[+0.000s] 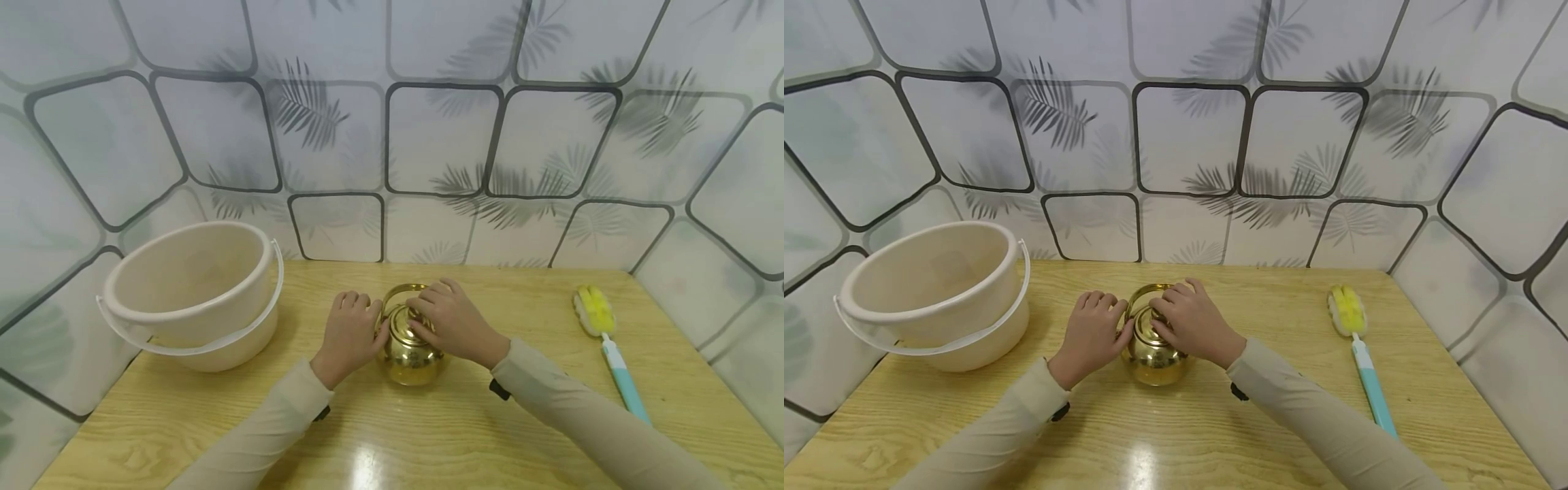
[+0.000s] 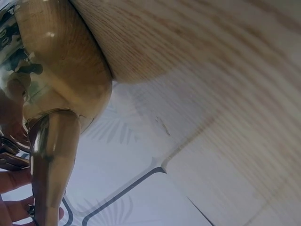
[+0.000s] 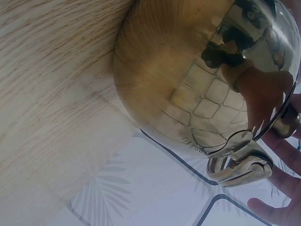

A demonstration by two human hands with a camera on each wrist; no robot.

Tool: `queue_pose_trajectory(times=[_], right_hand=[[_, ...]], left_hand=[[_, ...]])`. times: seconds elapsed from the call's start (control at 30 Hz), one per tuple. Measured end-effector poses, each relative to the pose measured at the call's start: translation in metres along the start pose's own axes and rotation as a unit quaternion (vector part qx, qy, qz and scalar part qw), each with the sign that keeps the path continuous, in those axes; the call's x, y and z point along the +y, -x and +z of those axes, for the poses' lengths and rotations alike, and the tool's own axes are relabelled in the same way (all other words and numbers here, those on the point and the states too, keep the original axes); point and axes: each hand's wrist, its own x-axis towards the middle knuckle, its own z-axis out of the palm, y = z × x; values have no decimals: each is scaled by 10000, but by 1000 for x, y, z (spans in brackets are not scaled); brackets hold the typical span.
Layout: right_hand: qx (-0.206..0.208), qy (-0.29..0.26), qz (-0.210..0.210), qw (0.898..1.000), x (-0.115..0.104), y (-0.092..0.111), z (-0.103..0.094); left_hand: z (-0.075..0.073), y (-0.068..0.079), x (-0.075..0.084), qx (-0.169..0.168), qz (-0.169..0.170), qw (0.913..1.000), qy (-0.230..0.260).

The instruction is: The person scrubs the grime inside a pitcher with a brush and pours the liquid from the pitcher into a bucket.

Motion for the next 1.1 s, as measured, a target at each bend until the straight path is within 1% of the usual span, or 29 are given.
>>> queue_pose_trajectory(times=[0.2,0.6,0.77,1.1], right_hand=[[44,18,-27,10000,0,-1,-1],[-4,32,8,10000,1,-4,-4],[57,55,-26,10000,2,-6,-9],[124,122,-24,9998,7,-11,-18]], left_hand=[[-1,1,0,57,-19,10000,70],[-1,1,1,21,-60,9999,149],[-1,2,1,22,-70,9998,167],[-4,2,2,-121,-169,9994,271]])
